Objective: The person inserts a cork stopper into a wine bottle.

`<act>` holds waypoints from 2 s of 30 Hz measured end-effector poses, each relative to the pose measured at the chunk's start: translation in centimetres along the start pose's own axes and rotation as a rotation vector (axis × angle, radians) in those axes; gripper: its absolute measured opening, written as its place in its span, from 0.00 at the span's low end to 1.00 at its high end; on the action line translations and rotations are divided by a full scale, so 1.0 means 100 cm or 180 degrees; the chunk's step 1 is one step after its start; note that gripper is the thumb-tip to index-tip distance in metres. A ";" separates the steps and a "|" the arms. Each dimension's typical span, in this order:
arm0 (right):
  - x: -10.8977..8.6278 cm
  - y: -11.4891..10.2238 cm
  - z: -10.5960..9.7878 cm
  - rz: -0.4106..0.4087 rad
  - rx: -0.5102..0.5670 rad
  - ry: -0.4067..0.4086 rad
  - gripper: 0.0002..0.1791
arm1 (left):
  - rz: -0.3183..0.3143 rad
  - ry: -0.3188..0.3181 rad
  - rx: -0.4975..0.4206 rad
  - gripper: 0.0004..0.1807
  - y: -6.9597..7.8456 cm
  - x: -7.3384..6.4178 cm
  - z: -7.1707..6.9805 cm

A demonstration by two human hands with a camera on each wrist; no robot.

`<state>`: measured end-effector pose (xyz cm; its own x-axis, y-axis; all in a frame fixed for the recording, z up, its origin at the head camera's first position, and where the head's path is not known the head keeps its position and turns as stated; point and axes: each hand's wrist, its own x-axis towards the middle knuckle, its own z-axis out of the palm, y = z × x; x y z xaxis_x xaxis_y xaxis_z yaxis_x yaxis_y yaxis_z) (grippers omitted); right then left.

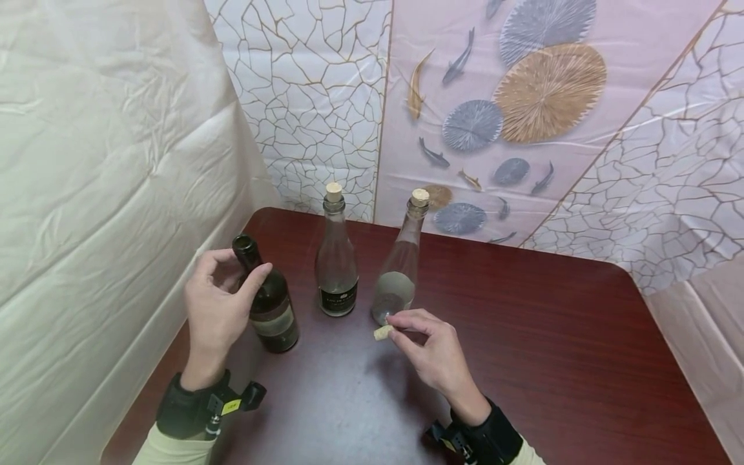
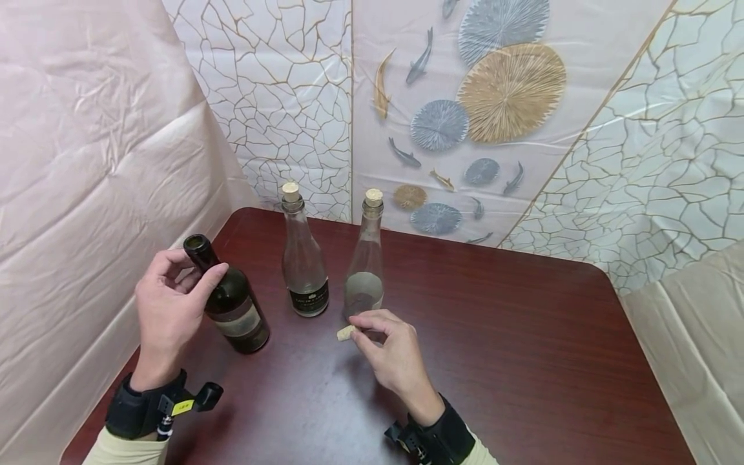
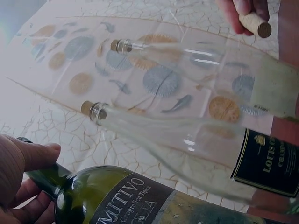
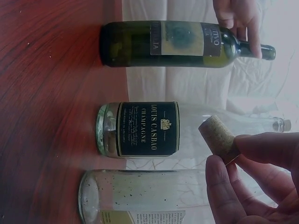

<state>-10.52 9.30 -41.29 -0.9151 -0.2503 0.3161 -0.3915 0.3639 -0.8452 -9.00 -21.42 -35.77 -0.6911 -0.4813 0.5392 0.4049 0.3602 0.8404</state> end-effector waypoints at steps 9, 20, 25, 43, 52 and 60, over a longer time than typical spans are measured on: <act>0.000 0.001 -0.001 -0.0018 -0.0034 0.0002 0.12 | -0.0031 -0.0186 -0.0061 0.20 0.003 -0.010 0.012; -0.002 0.001 -0.004 -0.0047 0.0001 -0.0002 0.11 | 0.0028 -0.0371 -0.0288 0.20 0.009 -0.021 0.027; -0.002 0.000 -0.005 -0.0026 0.0088 -0.0013 0.11 | 0.0068 -0.0481 -0.0297 0.20 0.011 -0.025 0.035; 0.010 -0.019 -0.015 -0.1139 -0.0680 0.0134 0.14 | 0.0081 -0.0658 -0.0503 0.20 0.018 -0.038 0.053; 0.036 -0.072 -0.024 -0.2016 -0.0827 0.0096 0.14 | 0.0105 -0.0736 -0.0351 0.20 0.017 -0.039 0.055; 0.058 -0.112 -0.027 -0.2139 -0.0745 0.0007 0.11 | 0.0149 -0.0782 -0.0194 0.21 0.017 -0.039 0.053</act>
<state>-11.66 6.15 -28.82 -0.4684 -0.4865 0.7375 -0.8814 0.3146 -0.3523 -8.82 -14.67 -36.68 -0.7923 -0.2540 0.5547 0.4702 0.3252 0.8205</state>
